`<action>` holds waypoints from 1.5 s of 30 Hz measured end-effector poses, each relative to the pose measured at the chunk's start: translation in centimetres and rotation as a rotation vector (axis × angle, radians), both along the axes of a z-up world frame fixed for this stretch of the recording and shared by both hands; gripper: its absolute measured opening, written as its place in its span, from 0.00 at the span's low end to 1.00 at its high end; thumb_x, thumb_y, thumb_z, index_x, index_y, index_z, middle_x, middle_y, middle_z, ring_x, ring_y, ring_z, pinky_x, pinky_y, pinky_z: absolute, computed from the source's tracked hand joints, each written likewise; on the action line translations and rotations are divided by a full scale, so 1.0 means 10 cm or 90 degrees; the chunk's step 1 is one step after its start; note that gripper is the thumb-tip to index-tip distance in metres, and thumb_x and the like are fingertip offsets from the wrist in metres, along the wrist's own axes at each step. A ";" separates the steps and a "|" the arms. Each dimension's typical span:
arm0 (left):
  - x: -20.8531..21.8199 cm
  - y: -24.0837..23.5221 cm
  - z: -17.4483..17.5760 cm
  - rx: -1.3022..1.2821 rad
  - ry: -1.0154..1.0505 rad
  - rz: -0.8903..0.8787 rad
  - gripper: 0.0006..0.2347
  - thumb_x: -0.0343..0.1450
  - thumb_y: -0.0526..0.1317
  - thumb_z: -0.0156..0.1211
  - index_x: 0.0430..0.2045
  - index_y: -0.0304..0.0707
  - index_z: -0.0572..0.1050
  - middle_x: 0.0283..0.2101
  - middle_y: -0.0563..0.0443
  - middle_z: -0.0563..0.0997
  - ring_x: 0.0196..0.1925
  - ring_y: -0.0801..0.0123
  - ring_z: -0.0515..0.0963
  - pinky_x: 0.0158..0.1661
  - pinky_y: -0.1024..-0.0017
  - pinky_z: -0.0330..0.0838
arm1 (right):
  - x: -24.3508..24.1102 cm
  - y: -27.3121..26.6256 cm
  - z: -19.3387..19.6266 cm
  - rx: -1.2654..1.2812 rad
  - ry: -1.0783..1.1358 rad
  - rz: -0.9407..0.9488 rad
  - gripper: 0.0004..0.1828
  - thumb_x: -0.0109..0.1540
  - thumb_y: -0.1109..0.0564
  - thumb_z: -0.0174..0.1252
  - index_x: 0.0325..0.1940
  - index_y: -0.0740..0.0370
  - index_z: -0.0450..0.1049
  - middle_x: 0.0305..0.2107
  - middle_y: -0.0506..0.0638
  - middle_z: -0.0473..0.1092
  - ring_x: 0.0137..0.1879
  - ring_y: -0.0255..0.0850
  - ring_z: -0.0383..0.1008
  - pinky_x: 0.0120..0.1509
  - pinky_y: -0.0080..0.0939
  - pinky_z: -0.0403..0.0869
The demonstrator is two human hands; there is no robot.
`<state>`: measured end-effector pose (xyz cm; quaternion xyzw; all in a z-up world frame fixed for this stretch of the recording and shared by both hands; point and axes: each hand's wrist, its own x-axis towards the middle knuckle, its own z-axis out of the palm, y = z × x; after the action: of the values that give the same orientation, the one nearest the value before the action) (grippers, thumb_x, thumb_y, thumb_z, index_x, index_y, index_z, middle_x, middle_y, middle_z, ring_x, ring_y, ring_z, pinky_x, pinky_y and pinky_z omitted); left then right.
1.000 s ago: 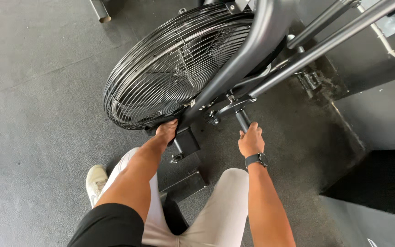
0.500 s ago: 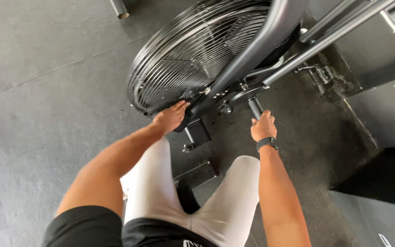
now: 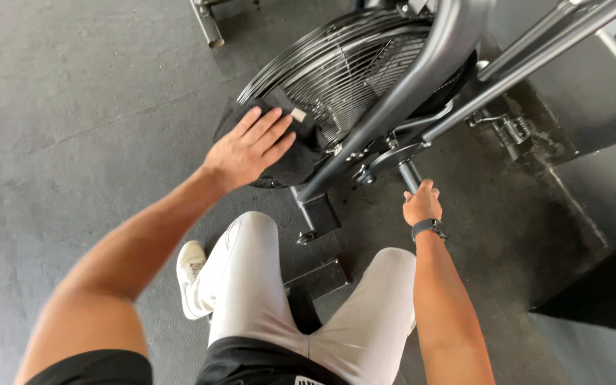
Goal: The person wipes the fan cage and handlebars of an air bike using a black cloth. They systematically clean the metal surfaces of the exercise machine in a gym setting.
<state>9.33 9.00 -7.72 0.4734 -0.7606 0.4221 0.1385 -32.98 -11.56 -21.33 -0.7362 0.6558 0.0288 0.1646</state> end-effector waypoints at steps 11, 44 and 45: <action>0.18 0.49 -1.17 0.607 -0.452 0.171 0.35 0.85 0.41 0.62 0.91 0.47 0.55 0.93 0.50 0.61 0.95 0.58 0.55 0.90 0.53 0.39 | 0.02 -0.02 -0.02 0.006 -0.053 -0.013 0.28 0.81 0.47 0.58 0.77 0.68 0.61 0.54 0.68 0.71 0.53 0.72 0.88 0.55 0.72 0.90; -0.01 0.23 -0.89 0.471 -0.195 -0.058 0.24 0.81 0.45 0.64 0.75 0.45 0.77 0.78 0.33 0.81 0.86 0.43 0.73 0.88 0.41 0.51 | -0.05 0.02 0.00 -0.025 -0.021 0.040 0.31 0.80 0.41 0.56 0.78 0.63 0.59 0.56 0.66 0.71 0.54 0.75 0.88 0.55 0.75 0.87; 0.05 0.26 -0.78 0.327 -0.128 -0.063 0.22 0.82 0.45 0.60 0.74 0.51 0.78 0.79 0.40 0.81 0.85 0.51 0.74 0.89 0.46 0.52 | -0.05 0.01 -0.03 -0.022 -0.019 0.035 0.32 0.80 0.40 0.55 0.78 0.62 0.58 0.57 0.66 0.70 0.54 0.74 0.89 0.57 0.75 0.88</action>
<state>9.86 11.60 -15.54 0.4106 -0.8750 0.2528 -0.0420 -33.49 -11.48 -21.61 -0.7570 0.6332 0.0111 0.1611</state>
